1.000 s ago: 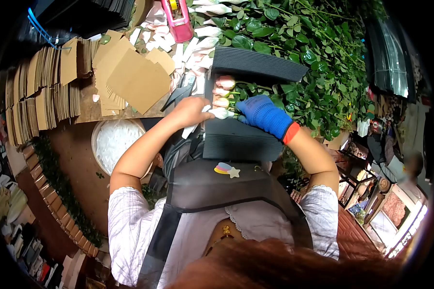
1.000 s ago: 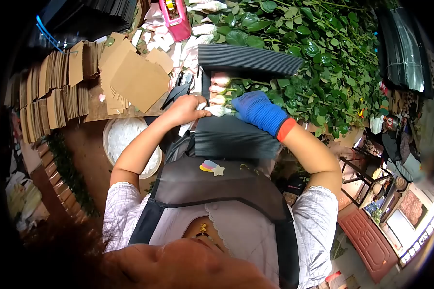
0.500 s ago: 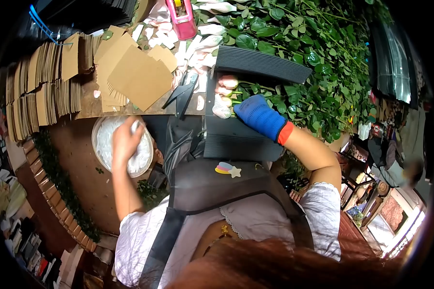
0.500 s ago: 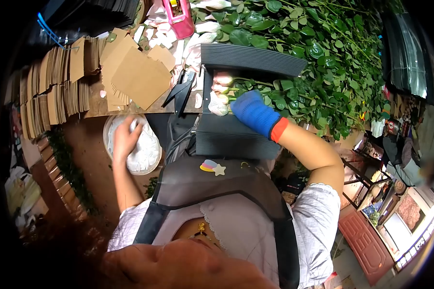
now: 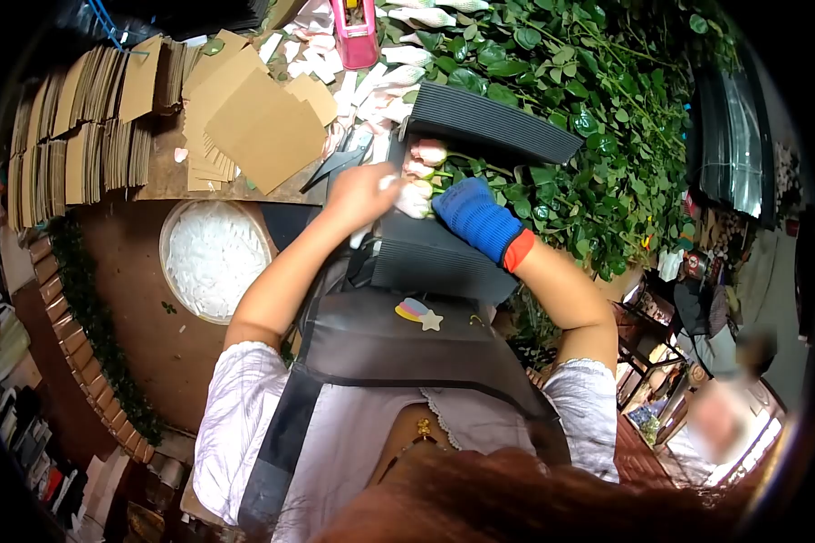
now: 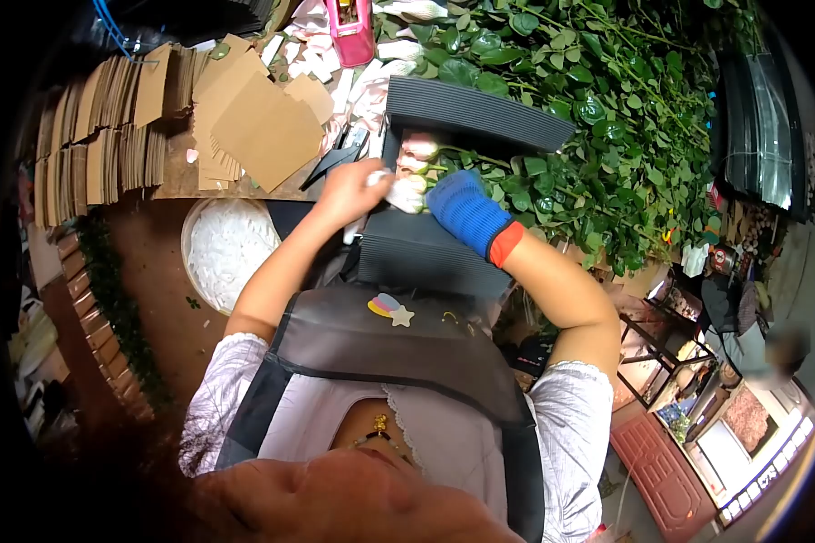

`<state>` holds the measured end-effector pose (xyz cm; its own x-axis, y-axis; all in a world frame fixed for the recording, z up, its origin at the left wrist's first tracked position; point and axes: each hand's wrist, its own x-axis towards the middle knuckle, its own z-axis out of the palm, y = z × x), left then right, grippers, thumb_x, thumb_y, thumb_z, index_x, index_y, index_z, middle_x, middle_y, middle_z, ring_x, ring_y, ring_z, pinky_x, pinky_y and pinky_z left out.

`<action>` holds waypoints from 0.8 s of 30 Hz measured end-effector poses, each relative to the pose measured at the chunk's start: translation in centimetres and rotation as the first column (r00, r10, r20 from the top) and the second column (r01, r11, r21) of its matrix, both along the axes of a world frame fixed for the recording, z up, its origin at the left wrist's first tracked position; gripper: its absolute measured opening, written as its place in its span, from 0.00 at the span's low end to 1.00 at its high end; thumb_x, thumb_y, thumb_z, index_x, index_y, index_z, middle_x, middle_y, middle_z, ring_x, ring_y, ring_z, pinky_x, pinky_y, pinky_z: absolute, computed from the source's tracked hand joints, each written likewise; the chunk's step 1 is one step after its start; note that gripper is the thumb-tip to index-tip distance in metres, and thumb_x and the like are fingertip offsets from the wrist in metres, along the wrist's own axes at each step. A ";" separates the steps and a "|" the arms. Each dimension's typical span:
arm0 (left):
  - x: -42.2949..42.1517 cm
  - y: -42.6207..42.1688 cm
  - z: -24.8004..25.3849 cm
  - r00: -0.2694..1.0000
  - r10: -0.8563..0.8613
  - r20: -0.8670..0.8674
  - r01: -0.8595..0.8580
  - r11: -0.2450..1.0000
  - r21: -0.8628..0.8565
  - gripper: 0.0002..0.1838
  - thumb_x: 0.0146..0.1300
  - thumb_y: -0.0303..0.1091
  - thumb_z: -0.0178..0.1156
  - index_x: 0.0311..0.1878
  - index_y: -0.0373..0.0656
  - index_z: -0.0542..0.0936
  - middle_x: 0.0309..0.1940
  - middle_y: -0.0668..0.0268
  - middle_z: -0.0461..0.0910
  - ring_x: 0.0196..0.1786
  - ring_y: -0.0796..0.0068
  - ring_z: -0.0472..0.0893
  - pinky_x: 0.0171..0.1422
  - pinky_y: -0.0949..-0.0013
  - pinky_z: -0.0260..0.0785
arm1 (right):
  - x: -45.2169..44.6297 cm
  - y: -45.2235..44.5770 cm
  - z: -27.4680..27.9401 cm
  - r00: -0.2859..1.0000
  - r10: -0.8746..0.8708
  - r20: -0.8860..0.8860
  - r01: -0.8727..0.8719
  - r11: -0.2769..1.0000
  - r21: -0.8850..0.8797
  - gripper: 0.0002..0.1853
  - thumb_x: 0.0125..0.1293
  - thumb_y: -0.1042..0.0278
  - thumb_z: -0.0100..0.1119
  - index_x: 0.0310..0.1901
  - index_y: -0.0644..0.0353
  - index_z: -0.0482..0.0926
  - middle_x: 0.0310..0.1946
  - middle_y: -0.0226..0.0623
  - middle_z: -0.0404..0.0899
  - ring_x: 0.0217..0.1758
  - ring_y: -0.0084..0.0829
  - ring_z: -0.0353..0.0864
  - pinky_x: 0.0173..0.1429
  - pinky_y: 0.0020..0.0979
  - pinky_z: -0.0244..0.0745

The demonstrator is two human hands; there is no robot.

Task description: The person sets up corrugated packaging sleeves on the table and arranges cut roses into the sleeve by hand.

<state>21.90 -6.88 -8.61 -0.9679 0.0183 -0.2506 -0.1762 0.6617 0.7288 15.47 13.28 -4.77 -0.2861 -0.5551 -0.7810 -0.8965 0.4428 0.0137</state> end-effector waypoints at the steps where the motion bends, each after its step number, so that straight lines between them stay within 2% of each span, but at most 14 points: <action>1: 1.1 -1.9 0.6 0.991 0.109 0.072 -0.113 0.992 0.055 0.18 0.66 0.48 0.64 0.38 0.40 0.82 0.27 0.57 0.83 0.30 0.61 0.84 0.38 0.57 0.73 | 0.1 0.1 -0.2 1.000 0.002 -0.012 -0.002 1.000 0.009 0.08 0.71 0.67 0.57 0.43 0.55 0.85 0.37 0.36 0.88 0.43 0.36 0.90 0.39 0.40 0.82; 4: 6.9 -11.1 3.8 0.944 0.322 0.073 -0.313 0.943 -0.111 0.16 0.64 0.44 0.65 0.44 0.41 0.86 0.31 0.59 0.87 0.34 0.65 0.86 0.42 0.58 0.76 | 0.3 0.0 -0.6 1.000 0.000 -0.005 0.000 0.999 0.032 0.08 0.71 0.67 0.57 0.41 0.55 0.87 0.37 0.36 0.89 0.42 0.37 0.90 0.38 0.41 0.82; 5: 9.1 -13.6 5.5 0.935 0.325 0.145 -0.225 0.854 -0.469 0.17 0.62 0.46 0.66 0.43 0.40 0.86 0.33 0.57 0.88 0.36 0.57 0.87 0.43 0.53 0.76 | 0.3 -0.3 -0.2 1.000 0.021 0.008 -0.021 0.999 0.038 0.08 0.71 0.68 0.58 0.41 0.55 0.87 0.37 0.36 0.89 0.41 0.37 0.90 0.37 0.41 0.82; 6: 11.8 -17.8 4.0 0.887 0.332 0.320 -0.011 0.709 -0.705 0.20 0.59 0.50 0.69 0.42 0.42 0.85 0.36 0.56 0.88 0.42 0.52 0.86 0.47 0.52 0.76 | 0.2 -0.6 0.3 0.999 0.043 0.019 -0.044 0.998 0.045 0.08 0.71 0.68 0.58 0.40 0.55 0.88 0.37 0.37 0.90 0.41 0.37 0.90 0.37 0.41 0.82; 7: 13.9 -18.1 5.4 0.945 0.251 0.211 0.086 0.432 -0.898 0.23 0.57 0.54 0.72 0.43 0.43 0.85 0.40 0.56 0.86 0.48 0.52 0.83 0.52 0.54 0.75 | 0.1 -1.3 1.3 0.996 0.081 0.019 -0.083 0.993 0.085 0.08 0.70 0.68 0.60 0.40 0.54 0.89 0.37 0.36 0.90 0.40 0.36 0.90 0.36 0.42 0.80; 8: 13.8 -17.5 6.7 0.896 0.339 0.287 0.165 0.345 -0.924 0.24 0.57 0.49 0.74 0.51 0.44 0.84 0.47 0.55 0.84 0.51 0.49 0.82 0.55 0.52 0.74 | 0.2 -1.4 1.1 0.993 0.120 0.018 -0.121 0.989 0.090 0.08 0.69 0.68 0.60 0.41 0.54 0.90 0.38 0.35 0.90 0.40 0.36 0.90 0.36 0.42 0.79; 10: 14.5 -18.0 2.2 0.988 0.151 0.022 -0.082 0.644 -0.760 0.23 0.59 0.44 0.75 0.52 0.41 0.83 0.44 0.54 0.84 0.50 0.52 0.83 0.54 0.53 0.74 | 0.2 -1.6 0.5 0.979 0.202 0.015 -0.203 0.974 0.105 0.08 0.69 0.67 0.61 0.43 0.54 0.90 0.38 0.34 0.90 0.40 0.35 0.90 0.35 0.42 0.78; 11: 11.2 -13.6 3.0 0.967 0.209 -0.144 -0.249 0.894 -0.373 0.21 0.60 0.41 0.74 0.50 0.37 0.82 0.43 0.54 0.84 0.50 0.54 0.83 0.53 0.54 0.75 | 0.1 -1.8 0.8 0.979 0.203 0.038 -0.206 0.973 0.103 0.09 0.69 0.67 0.61 0.43 0.54 0.90 0.38 0.34 0.90 0.40 0.36 0.89 0.36 0.42 0.78; 12: 8.0 -9.6 4.6 0.949 0.292 0.123 -0.291 0.956 -0.024 0.22 0.64 0.38 0.72 0.56 0.37 0.80 0.52 0.57 0.84 0.58 0.61 0.82 0.59 0.62 0.75 | -0.1 -2.1 1.2 0.978 0.202 0.057 -0.207 0.973 0.104 0.09 0.69 0.67 0.61 0.43 0.54 0.90 0.38 0.33 0.90 0.40 0.36 0.89 0.37 0.42 0.77; 13: 6.2 -6.1 3.7 0.964 0.246 0.100 -0.264 0.929 0.261 0.27 0.65 0.39 0.72 0.62 0.37 0.75 0.55 0.54 0.81 0.58 0.62 0.82 0.59 0.63 0.76 | -0.3 -2.3 1.6 0.977 0.199 0.072 -0.206 0.973 0.106 0.09 0.69 0.67 0.60 0.44 0.54 0.90 0.38 0.32 0.90 0.40 0.36 0.89 0.37 0.42 0.77; 14: 3.8 -3.4 3.5 0.970 0.171 0.172 -0.231 0.868 0.439 0.41 0.57 0.45 0.77 0.67 0.36 0.68 0.62 0.44 0.75 0.64 0.49 0.79 0.66 0.55 0.73 | -0.3 -2.2 1.5 0.981 0.187 0.056 -0.191 0.979 0.074 0.09 0.70 0.66 0.60 0.43 0.54 0.90 0.39 0.33 0.90 0.40 0.36 0.89 0.38 0.41 0.77; 17: -0.1 0.5 -0.3 0.995 -0.071 -0.075 0.088 0.963 0.254 0.55 0.47 0.49 0.82 0.73 0.37 0.61 0.75 0.37 0.56 0.79 0.41 0.58 0.80 0.49 0.56 | -0.4 -0.9 -0.3 0.987 0.156 0.046 -0.157 0.987 0.015 0.10 0.71 0.62 0.57 0.41 0.51 0.87 0.40 0.37 0.89 0.41 0.40 0.89 0.40 0.42 0.78; 19: -0.7 0.9 -2.8 0.980 -0.155 -0.122 0.170 0.977 0.129 0.59 0.42 0.52 0.83 0.74 0.39 0.61 0.79 0.36 0.44 0.82 0.35 0.46 0.84 0.47 0.48 | -1.3 1.3 1.6 0.996 -0.064 0.066 0.074 0.981 -0.177 0.11 0.71 0.57 0.57 0.43 0.53 0.85 0.39 0.38 0.89 0.42 0.41 0.89 0.43 0.44 0.80; 24: -0.7 0.4 -2.7 0.960 -0.269 -0.083 0.273 0.962 0.034 0.61 0.43 0.58 0.81 0.75 0.42 0.59 0.79 0.36 0.42 0.82 0.33 0.44 0.84 0.45 0.47 | -1.9 2.3 1.0 0.969 -0.237 0.064 0.245 0.920 -0.306 0.15 0.70 0.50 0.57 0.44 0.53 0.78 0.35 0.41 0.87 0.41 0.44 0.88 0.44 0.46 0.80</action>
<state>21.20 -6.43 -11.30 -0.9414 0.2920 -0.1690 0.0625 0.6432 0.7631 13.54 15.53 -3.78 -0.4244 -0.6869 -0.5900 -0.7605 0.6240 -0.1795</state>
